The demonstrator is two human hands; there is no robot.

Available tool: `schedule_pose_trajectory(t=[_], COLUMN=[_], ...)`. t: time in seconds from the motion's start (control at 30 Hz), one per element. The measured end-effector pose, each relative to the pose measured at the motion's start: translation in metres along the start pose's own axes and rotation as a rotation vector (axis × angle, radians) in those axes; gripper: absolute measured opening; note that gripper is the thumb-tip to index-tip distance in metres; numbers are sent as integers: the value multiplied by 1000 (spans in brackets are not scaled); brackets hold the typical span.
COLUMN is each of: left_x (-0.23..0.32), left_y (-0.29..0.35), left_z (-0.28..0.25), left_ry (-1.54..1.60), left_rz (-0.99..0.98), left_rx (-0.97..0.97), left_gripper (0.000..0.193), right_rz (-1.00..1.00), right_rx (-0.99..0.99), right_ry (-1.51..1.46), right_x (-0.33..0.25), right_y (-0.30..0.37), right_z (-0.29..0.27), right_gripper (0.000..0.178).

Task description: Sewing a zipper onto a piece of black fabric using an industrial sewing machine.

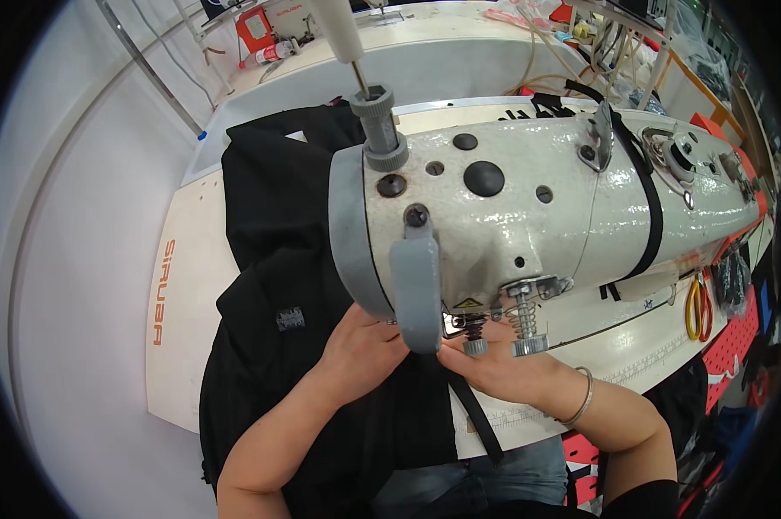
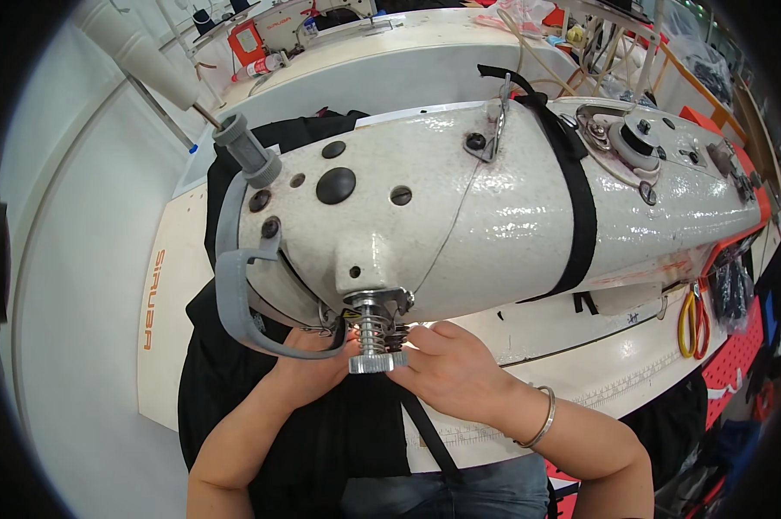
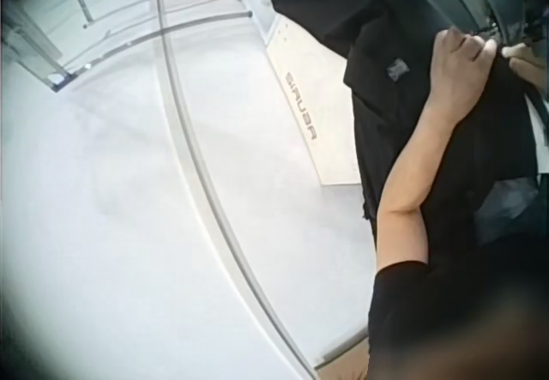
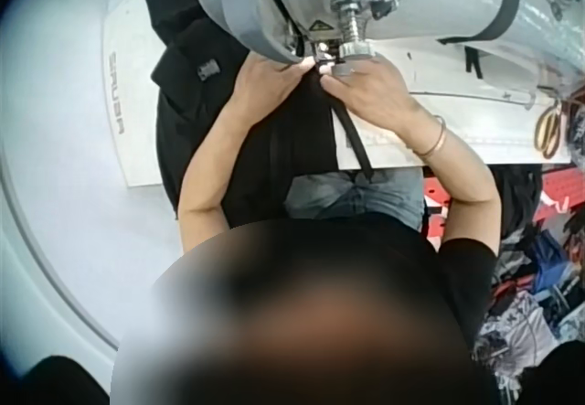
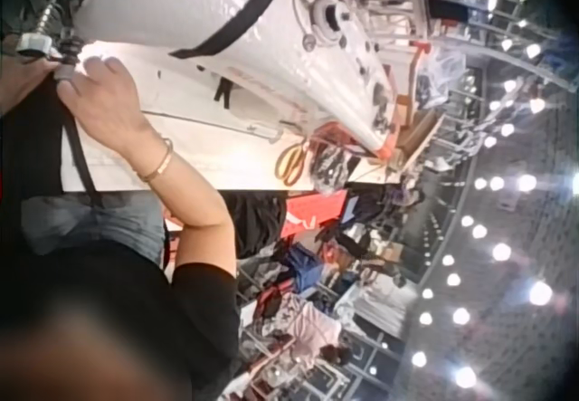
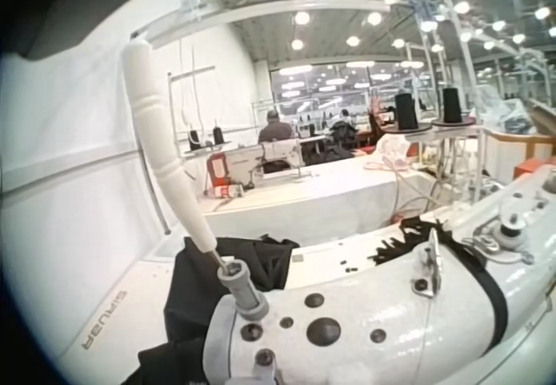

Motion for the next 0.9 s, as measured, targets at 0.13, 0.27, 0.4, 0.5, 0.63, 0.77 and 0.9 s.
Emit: schedule_pose_trajectory(t=[0.13,0.27,0.4,0.5,0.63,0.77,0.9], left_x=[2,1,-15,-12,-13,-12,-14], left_y=[-1,-1,-5,-6,-10,-10,-15], left_z=[-2,2,0,1,-3,-6,-7], left_ry=[1,17,201,93,114,72,145], left_rz=[23,47,-120,-38,-54,-5,7], left_rx=[29,22,65,56,74,54,74], left_gripper=[22,22,22,23,25,26,26], right_rz=[55,59,84,128,177,165,211], right_rx=[-12,-6,41,29,60,32,124], right_ry=[-63,-67,-86,-140,-195,-152,-212], right_x=[1,1,6,10,16,15,20], right_y=[-1,-3,-10,-11,-6,-9,-9], right_z=[-3,-5,-12,-6,3,5,1], right_gripper=[4,3,5,3,1,3,3])
Point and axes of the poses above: each hand's wrist, its own y-axis away from the middle knuckle, its own z-axis out of the palm, x = y × z, the point moved 9 cm from there along -y, towards the middle knuckle, and after that the axes turned 7 degrees about z, right-handed, at the moved point
